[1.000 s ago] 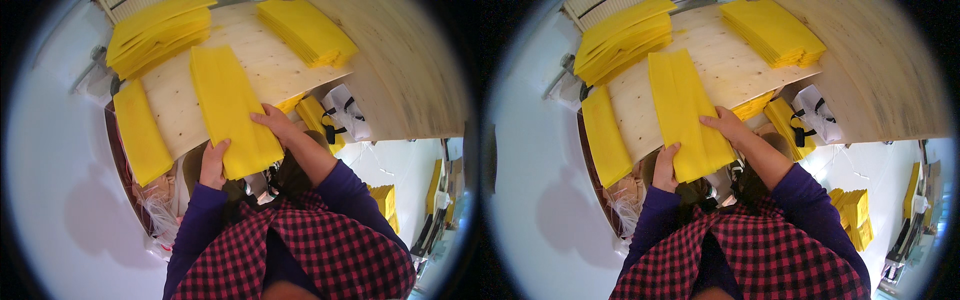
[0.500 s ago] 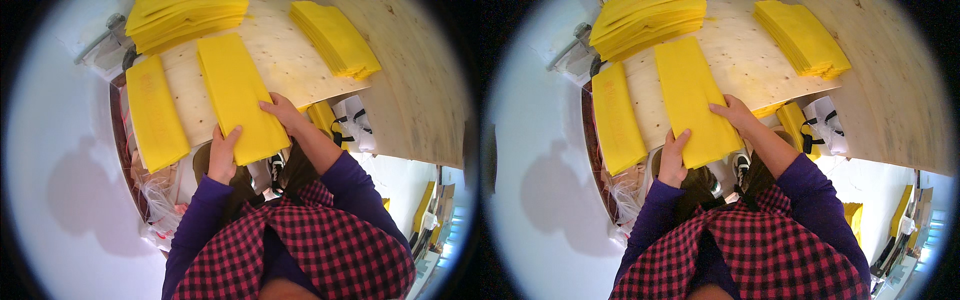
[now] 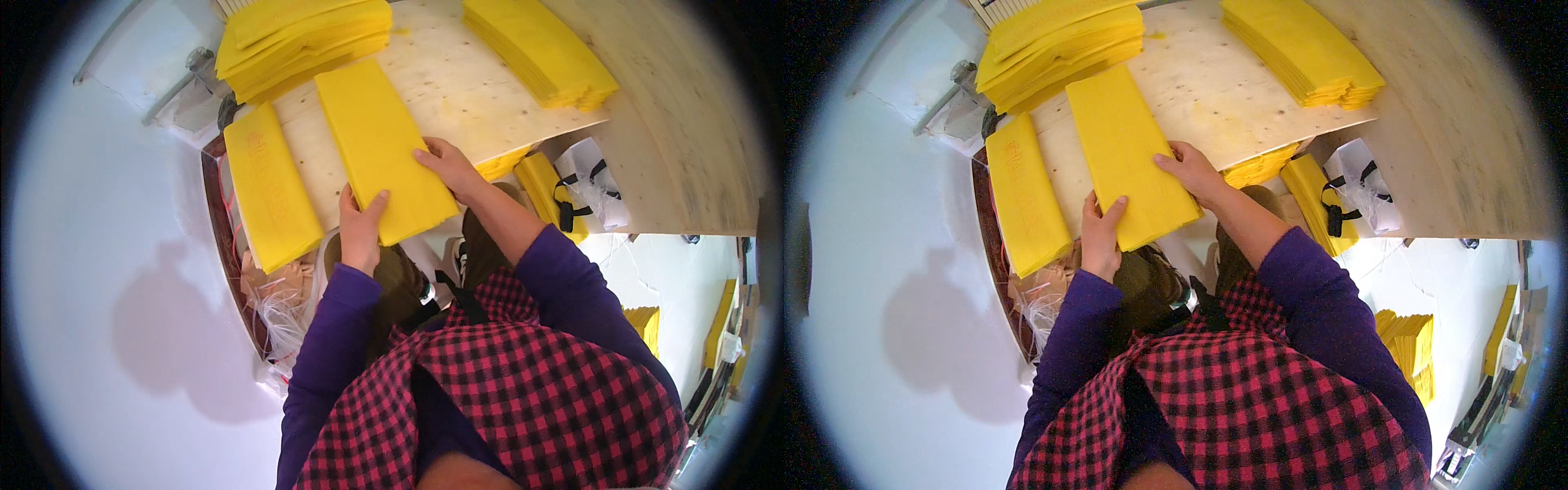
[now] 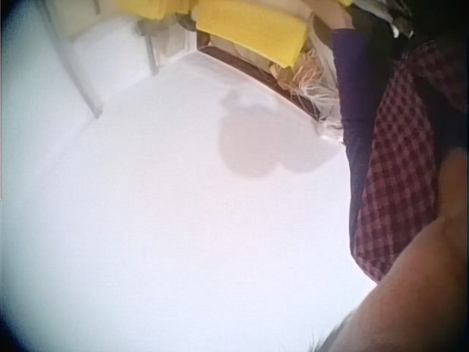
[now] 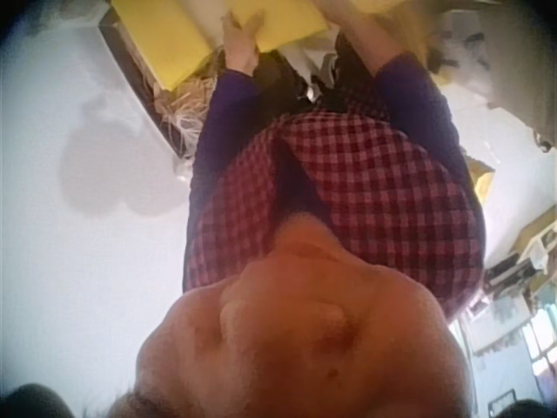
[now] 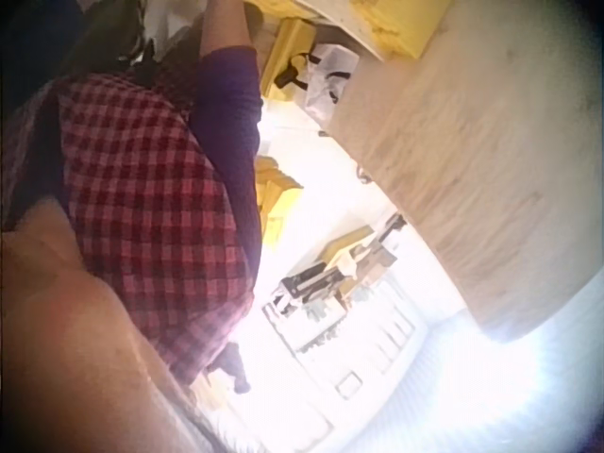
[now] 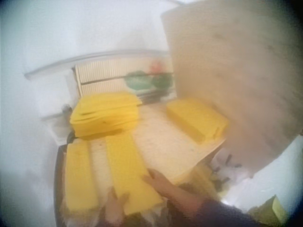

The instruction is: The person gathers yellow paper sheets on a wooden table, aligns them into stacks, and ties each stack with a white plastic tie. The person then places the tied bundles on the floor.

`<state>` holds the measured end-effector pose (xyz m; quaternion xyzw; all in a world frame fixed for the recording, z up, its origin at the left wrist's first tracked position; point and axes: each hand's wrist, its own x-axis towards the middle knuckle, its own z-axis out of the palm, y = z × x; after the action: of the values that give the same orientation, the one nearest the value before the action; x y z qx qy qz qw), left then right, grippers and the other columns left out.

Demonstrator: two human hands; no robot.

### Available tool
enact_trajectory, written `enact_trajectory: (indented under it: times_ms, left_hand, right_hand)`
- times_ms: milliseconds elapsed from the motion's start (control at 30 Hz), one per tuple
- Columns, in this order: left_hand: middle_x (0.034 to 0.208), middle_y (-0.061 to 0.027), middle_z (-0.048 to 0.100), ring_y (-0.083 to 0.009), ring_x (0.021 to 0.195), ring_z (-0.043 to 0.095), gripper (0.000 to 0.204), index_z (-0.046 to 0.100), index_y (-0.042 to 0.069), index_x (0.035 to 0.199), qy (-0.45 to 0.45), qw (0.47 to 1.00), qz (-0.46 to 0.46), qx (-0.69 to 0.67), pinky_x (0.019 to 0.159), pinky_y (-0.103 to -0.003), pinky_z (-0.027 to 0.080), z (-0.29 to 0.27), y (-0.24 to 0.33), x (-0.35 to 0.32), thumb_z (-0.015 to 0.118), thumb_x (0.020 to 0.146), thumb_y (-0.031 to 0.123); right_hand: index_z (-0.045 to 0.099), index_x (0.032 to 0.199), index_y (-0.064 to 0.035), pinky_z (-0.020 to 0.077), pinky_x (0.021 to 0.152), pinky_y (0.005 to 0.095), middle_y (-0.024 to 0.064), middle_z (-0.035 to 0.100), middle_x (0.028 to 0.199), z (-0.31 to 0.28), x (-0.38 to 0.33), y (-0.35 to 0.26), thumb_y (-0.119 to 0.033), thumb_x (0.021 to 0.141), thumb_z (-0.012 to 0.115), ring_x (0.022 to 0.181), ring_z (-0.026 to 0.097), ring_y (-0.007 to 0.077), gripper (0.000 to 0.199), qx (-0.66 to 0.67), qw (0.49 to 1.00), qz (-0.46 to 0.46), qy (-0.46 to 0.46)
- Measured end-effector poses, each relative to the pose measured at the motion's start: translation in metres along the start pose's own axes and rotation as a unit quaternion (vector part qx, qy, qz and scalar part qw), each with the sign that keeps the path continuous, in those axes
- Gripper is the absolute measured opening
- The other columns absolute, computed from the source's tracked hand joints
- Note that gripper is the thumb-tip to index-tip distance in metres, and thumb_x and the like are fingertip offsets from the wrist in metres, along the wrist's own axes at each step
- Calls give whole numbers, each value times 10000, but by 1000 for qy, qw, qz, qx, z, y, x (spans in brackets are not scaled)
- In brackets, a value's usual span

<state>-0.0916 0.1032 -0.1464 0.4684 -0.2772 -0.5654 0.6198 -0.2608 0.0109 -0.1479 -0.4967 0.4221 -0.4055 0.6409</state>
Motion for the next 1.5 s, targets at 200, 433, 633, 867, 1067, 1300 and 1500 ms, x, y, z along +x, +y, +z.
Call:
enact_trajectory:
  times_ms: [200,433,633,867,1067,1300,1500]
  left_hand:
    - [1152,-134,539,-206,1014,555,515,367,-37,1261,-28,999,24,-9,860,-312,472,7,-13,18,629,822,25]
    - [1131,-120,574,-199,973,590,430,433,-21,1229,-33,998,45,17,824,-309,495,24,-17,28,613,843,40]
    - [1164,-115,549,-201,998,575,455,391,-13,1279,-13,998,18,56,834,-319,489,24,-14,35,578,876,85]
    - [1237,-98,493,-194,1078,520,517,331,17,1339,-8,995,64,74,894,-315,446,23,-25,33,563,881,79]
    - [1261,-91,464,-225,1115,492,503,321,58,1357,23,989,38,141,910,-355,437,35,-24,23,496,917,232]
    - [1271,-81,455,-220,1142,479,508,354,102,1338,32,988,-26,148,922,-349,422,26,-23,26,395,932,405]
    - [1239,-78,504,-201,1118,503,455,428,74,1266,54,992,-7,115,952,-338,399,20,-30,29,394,948,398]
  right_hand:
    - [385,1278,81,489,804,311,199,559,1127,-15,9,1,-224,836,642,962,584,228,595,-48,998,-17,33]
    - [366,1300,73,477,828,308,195,557,1131,-31,26,7,-208,854,617,990,572,229,583,-23,999,-31,34]
    - [464,1249,18,431,902,302,138,567,1150,-53,15,-7,-275,867,608,1071,531,199,503,-78,992,-39,92]
    - [588,1113,-43,460,851,302,88,642,1032,-216,-77,23,-312,883,578,913,598,177,354,-82,931,-145,324]
    - [629,884,-26,471,641,291,66,619,723,-299,-184,163,-266,848,559,664,582,146,253,-320,854,82,402]
    - [635,934,-55,496,761,432,177,648,945,-276,-193,253,-221,831,514,892,626,343,229,-420,803,342,247]
    - [621,1020,-64,502,799,434,170,636,1036,-275,-155,275,-218,866,473,959,619,335,264,-492,762,397,142]
